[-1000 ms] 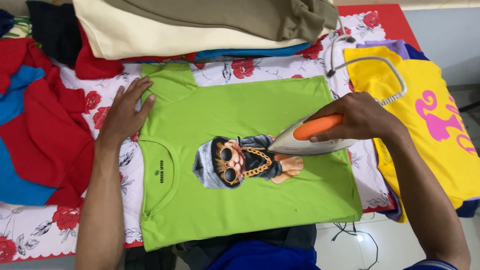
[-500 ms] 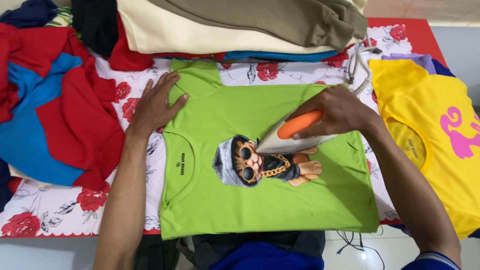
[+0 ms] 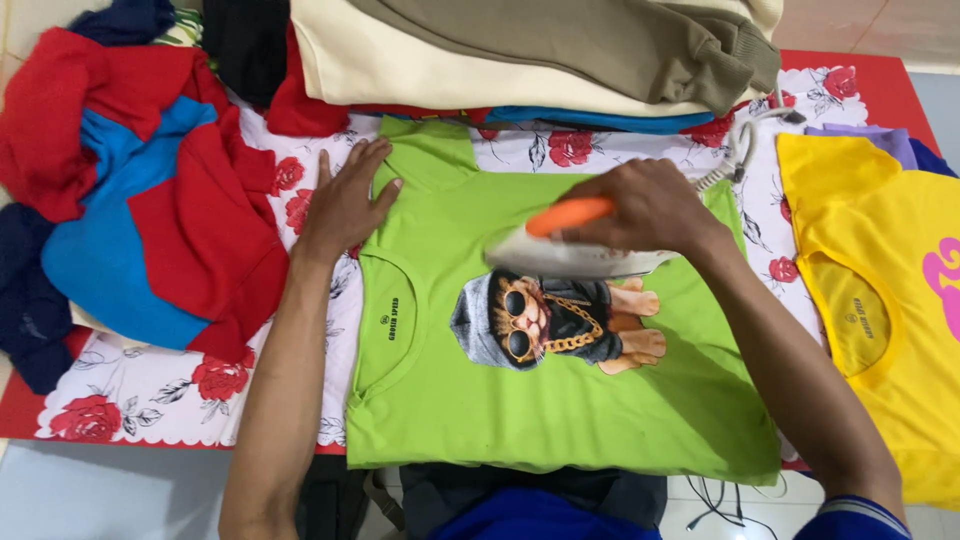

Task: Ironing a green t-shirt with a graphic print on a table covered with a floral cloth.

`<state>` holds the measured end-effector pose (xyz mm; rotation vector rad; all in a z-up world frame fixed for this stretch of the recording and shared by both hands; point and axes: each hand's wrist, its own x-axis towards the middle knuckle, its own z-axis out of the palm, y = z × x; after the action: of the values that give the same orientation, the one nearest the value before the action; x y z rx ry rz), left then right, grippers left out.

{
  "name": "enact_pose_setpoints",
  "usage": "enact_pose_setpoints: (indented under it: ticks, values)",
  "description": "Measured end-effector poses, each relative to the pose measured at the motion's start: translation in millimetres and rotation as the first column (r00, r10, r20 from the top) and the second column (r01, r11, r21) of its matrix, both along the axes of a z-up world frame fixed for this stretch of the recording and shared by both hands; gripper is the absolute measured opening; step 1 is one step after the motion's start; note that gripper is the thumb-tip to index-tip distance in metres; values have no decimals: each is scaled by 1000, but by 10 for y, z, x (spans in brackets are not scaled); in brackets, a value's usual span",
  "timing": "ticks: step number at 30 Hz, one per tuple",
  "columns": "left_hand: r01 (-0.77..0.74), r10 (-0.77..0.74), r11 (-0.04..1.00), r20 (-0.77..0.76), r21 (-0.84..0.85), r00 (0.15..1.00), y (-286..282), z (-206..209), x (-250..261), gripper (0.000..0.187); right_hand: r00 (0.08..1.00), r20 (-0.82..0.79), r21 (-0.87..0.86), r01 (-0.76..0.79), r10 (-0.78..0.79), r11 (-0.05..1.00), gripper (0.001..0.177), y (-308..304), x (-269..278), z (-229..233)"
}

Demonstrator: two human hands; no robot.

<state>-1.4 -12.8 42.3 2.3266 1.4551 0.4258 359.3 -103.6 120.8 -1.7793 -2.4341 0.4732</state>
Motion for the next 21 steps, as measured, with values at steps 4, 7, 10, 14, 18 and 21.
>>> enact_pose_setpoints:
  ticks: [4,7,10,14,18,21]
  values:
    - [10,-10,1000,-7,-2,1000,12,-18,-7,56,995,20,-47,-99,100,994,46,-77,-172,83]
    - [-5,5,1000,5,-3,1000,25,-47,-5,54,997,28,-24,-75,76,997,45,-13,-277,25]
    - [-24,23,1000,20,18,1000,44,-95,-10,53,1000,16,84,6,-8,996,48,101,-433,-23]
    - [-21,19,999,47,37,999,57,-144,-20,51,996,-6,156,-84,86,984,47,282,-544,-46]
    - [-26,25,1000,53,4,998,57,-107,-28,49,966,-66,23,-251,252,968,48,240,-733,92]
    - [-28,30,999,45,-38,999,58,-58,-51,47,965,-57,55,-252,255,966,47,275,-790,56]
